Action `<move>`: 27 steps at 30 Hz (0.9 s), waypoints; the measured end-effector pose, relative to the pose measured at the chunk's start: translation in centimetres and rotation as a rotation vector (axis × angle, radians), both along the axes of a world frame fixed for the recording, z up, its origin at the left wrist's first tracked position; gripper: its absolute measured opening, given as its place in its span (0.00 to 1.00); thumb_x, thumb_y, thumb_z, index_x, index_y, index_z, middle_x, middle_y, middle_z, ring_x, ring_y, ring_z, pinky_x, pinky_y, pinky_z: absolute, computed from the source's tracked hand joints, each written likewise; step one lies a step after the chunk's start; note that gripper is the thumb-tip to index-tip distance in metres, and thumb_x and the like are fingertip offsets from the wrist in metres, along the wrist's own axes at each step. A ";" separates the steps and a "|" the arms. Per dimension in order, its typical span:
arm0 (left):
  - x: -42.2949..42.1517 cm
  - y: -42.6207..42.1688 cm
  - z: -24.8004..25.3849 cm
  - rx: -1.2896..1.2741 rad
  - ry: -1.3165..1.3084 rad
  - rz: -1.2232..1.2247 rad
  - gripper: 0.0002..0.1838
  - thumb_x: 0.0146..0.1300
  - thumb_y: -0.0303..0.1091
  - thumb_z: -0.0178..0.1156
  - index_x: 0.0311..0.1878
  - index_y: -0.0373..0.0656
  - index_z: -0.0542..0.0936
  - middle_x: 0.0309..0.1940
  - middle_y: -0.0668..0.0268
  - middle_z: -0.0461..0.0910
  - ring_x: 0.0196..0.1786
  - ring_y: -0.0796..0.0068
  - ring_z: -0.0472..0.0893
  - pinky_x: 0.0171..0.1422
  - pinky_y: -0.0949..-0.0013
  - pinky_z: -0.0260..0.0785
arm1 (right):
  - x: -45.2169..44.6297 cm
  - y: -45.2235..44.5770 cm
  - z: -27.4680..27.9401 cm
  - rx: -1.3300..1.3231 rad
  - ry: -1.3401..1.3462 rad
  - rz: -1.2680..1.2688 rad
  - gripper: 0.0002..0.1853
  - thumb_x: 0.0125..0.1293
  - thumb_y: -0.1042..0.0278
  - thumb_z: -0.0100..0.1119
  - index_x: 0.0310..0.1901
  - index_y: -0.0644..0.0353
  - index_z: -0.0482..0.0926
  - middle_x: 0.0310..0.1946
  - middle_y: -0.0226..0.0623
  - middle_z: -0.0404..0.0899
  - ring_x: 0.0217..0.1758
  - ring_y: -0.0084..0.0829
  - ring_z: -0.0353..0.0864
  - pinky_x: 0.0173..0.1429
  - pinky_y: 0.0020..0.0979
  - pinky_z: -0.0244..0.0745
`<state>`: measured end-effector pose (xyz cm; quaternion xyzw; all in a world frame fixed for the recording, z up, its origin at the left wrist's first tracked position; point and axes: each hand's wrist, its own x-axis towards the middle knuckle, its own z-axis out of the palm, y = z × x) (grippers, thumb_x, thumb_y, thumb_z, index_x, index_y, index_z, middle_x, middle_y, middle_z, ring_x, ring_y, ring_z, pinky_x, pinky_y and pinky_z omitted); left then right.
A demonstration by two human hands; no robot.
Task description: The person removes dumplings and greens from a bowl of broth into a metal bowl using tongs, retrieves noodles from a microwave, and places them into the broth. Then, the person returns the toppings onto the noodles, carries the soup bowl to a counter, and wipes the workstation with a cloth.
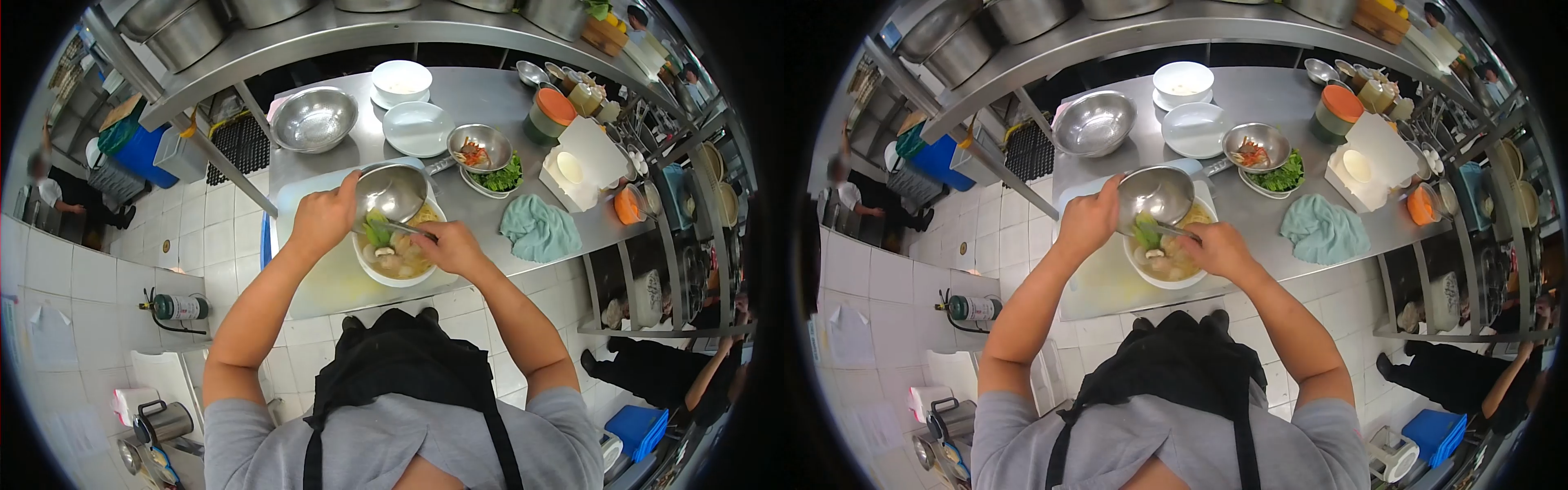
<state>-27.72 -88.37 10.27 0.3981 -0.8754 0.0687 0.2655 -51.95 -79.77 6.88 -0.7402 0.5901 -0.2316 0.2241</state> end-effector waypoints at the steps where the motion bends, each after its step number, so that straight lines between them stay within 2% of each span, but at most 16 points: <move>1: 0.1 0.1 0.2 0.004 -0.010 0.016 0.17 0.60 0.28 0.56 0.54 0.39 0.75 0.16 0.63 0.77 0.15 0.63 0.78 0.20 0.61 0.71 | -0.3 -0.2 -0.3 0.031 -0.137 -0.021 0.13 0.62 0.62 0.64 0.42 0.64 0.83 0.26 0.44 0.83 0.25 0.33 0.80 0.32 0.33 0.74; 2: 0.2 0.2 0.5 0.007 -0.009 0.021 0.17 0.60 0.28 0.56 0.54 0.39 0.75 0.16 0.63 0.77 0.15 0.63 0.78 0.20 0.61 0.71 | -0.5 -0.3 -0.4 0.063 -0.274 -0.044 0.12 0.63 0.64 0.64 0.42 0.65 0.84 0.26 0.43 0.83 0.24 0.26 0.78 0.32 0.30 0.73; 5: 0.4 0.3 1.7 -0.028 0.048 0.050 0.17 0.60 0.28 0.56 0.54 0.39 0.75 0.16 0.62 0.78 0.15 0.63 0.78 0.19 0.61 0.71 | -1.4 -0.4 0.9 0.033 -0.378 -0.054 0.12 0.62 0.65 0.65 0.43 0.63 0.84 0.23 0.40 0.82 0.22 0.23 0.74 0.31 0.28 0.71; 12: 0.2 0.5 5.0 -0.091 0.202 0.086 0.16 0.60 0.27 0.57 0.52 0.39 0.76 0.13 0.60 0.76 0.15 0.60 0.78 0.20 0.60 0.70 | -2.2 0.9 8.2 -0.028 -0.354 -0.084 0.12 0.63 0.66 0.65 0.44 0.66 0.83 0.25 0.36 0.82 0.26 0.18 0.73 0.32 0.25 0.71; 17: 0.2 0.6 4.8 -0.042 0.316 0.125 0.16 0.61 0.27 0.56 0.53 0.39 0.75 0.14 0.57 0.77 0.17 0.56 0.79 0.22 0.57 0.71 | -3.0 1.9 10.9 -0.072 -0.340 -0.076 0.11 0.63 0.67 0.65 0.43 0.66 0.84 0.25 0.34 0.82 0.26 0.17 0.72 0.32 0.23 0.70; 21: 1.0 0.2 3.0 0.076 0.391 0.203 0.15 0.62 0.27 0.55 0.53 0.35 0.73 0.15 0.53 0.77 0.19 0.51 0.79 0.23 0.55 0.71 | -3.7 2.6 9.4 0.042 -0.348 -0.095 0.11 0.63 0.67 0.65 0.42 0.65 0.84 0.24 0.35 0.81 0.26 0.17 0.72 0.31 0.24 0.70; 24: 1.7 0.1 1.1 0.166 0.437 0.279 0.15 0.63 0.27 0.54 0.52 0.34 0.73 0.15 0.51 0.76 0.19 0.49 0.79 0.23 0.54 0.70 | -4.1 1.9 5.3 0.192 -0.377 -0.095 0.12 0.62 0.66 0.65 0.41 0.65 0.84 0.24 0.40 0.81 0.25 0.19 0.73 0.32 0.26 0.71; 26: 2.0 0.0 -0.2 0.184 0.457 0.313 0.15 0.63 0.28 0.53 0.52 0.34 0.73 0.15 0.50 0.76 0.20 0.47 0.79 0.24 0.53 0.70 | -4.0 1.2 2.8 0.137 -0.214 -0.049 0.12 0.61 0.63 0.65 0.41 0.63 0.84 0.25 0.43 0.82 0.24 0.29 0.79 0.32 0.31 0.73; 27: 2.1 0.0 -0.6 0.219 0.479 0.331 0.14 0.63 0.28 0.53 0.52 0.34 0.73 0.16 0.50 0.76 0.20 0.46 0.78 0.23 0.54 0.70 | -3.8 1.1 2.4 0.136 -0.215 -0.049 0.12 0.61 0.63 0.65 0.41 0.63 0.84 0.25 0.43 0.82 0.24 0.29 0.79 0.32 0.31 0.73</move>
